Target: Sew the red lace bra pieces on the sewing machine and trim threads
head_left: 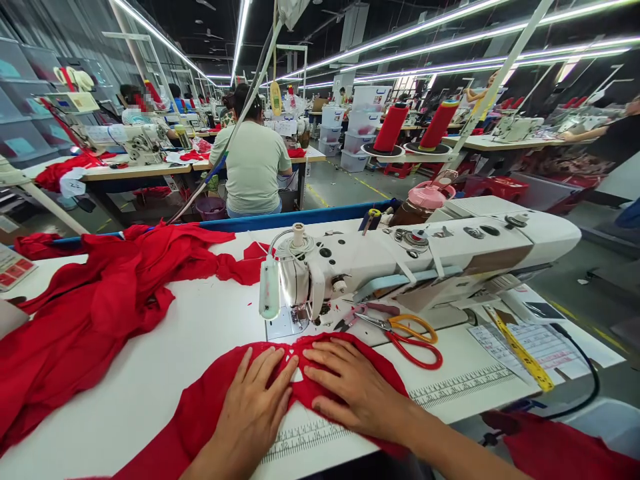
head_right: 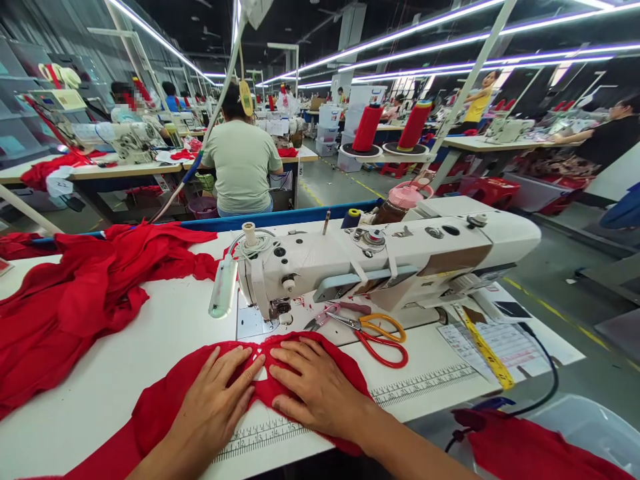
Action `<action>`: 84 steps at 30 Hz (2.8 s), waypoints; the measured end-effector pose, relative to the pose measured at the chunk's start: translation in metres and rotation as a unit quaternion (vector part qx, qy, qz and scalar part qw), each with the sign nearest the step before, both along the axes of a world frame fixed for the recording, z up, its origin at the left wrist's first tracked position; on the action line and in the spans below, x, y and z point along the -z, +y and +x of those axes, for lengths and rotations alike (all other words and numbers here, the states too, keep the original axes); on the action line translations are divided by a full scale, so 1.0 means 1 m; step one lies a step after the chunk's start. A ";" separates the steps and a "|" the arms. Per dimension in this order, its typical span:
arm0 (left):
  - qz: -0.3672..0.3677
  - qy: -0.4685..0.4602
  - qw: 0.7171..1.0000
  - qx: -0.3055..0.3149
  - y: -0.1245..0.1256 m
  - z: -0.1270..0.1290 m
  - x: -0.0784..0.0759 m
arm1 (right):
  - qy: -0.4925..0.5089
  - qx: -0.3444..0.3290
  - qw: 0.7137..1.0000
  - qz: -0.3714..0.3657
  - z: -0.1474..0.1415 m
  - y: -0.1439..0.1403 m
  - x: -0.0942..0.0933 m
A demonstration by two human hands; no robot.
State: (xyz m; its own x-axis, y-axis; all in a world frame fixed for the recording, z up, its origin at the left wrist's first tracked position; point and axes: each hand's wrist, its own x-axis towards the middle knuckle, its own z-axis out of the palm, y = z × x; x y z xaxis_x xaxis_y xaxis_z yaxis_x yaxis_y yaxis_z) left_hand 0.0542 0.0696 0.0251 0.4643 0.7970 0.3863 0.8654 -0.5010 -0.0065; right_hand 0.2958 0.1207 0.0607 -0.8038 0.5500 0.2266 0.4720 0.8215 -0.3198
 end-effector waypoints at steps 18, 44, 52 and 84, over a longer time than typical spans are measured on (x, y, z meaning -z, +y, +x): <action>-0.072 -0.135 0.988 0.002 -0.002 -0.002 -0.018 | 0.081 0.027 0.996 -0.025 -0.002 -0.007 -0.005; -0.462 -0.076 0.878 -0.101 0.090 -0.013 -0.069 | 0.107 0.084 0.984 0.116 -0.041 -0.001 0.027; -0.202 -0.021 0.971 -0.126 0.040 -0.005 -0.067 | 0.114 0.085 0.983 0.112 -0.042 -0.002 0.024; -0.418 0.004 0.908 -0.032 0.025 -0.034 -0.058 | -0.065 -0.082 0.961 -0.255 -0.004 0.044 -0.021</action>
State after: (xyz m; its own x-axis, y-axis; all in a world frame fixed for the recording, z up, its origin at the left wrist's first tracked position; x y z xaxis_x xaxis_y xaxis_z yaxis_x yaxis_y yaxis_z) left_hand 0.0204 0.0943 0.0835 0.4072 0.8350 -0.3701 0.8944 -0.2825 0.3467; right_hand 0.2916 0.1652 0.0822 -0.8924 0.4266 -0.1472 0.4129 0.6403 -0.6477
